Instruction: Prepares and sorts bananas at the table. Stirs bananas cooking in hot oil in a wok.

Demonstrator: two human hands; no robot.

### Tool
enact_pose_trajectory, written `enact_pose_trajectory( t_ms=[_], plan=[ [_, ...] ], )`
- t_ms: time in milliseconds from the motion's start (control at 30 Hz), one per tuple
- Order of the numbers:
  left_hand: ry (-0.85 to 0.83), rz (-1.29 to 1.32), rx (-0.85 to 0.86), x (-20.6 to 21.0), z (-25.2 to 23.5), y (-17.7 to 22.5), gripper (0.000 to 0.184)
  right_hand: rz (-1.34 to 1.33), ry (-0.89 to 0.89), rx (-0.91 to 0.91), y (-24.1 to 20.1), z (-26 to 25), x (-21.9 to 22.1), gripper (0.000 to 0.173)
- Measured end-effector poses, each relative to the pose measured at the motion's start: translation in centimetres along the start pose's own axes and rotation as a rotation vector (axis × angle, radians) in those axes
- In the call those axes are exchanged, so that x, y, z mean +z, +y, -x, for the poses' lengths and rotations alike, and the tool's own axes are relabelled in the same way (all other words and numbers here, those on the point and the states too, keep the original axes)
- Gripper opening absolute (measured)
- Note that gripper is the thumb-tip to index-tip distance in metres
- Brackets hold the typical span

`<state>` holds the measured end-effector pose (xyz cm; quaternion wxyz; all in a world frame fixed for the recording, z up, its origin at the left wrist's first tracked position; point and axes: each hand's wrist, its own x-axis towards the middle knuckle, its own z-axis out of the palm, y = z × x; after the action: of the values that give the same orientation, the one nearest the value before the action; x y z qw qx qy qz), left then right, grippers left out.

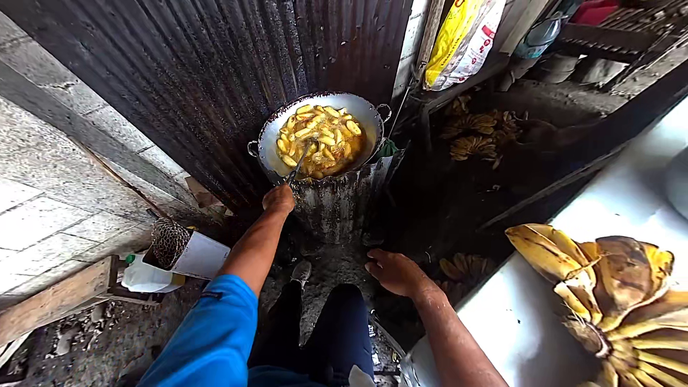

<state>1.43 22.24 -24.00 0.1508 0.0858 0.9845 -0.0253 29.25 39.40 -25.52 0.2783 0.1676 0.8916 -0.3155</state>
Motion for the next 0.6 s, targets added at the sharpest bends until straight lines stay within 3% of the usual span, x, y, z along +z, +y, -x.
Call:
enact_pose_trajectory(
  t_ms=[233,300,433,600],
  plan=[
    [-0.157,0.527,-0.076,2.0,-3.6,2.1,0.036,-0.009,-0.006,-0.018,-0.2,-0.1,0.0,0.052],
    [-0.226,0.738,-0.080,3.3,-2.9,0.4,0.040,-0.023,-0.016,-0.020,-0.3,-0.1,0.1,0.052],
    [-0.300,0.784,-0.097,2.0,1.2,-4.7,0.041,-0.011,-0.026,-0.022,-0.5,0.0,0.0,0.053],
    [-0.242,1.033,-0.187,0.6,6.7,-11.3,0.042,0.004,-0.032,-0.024,-0.5,0.1,0.0,0.053]
  ],
)
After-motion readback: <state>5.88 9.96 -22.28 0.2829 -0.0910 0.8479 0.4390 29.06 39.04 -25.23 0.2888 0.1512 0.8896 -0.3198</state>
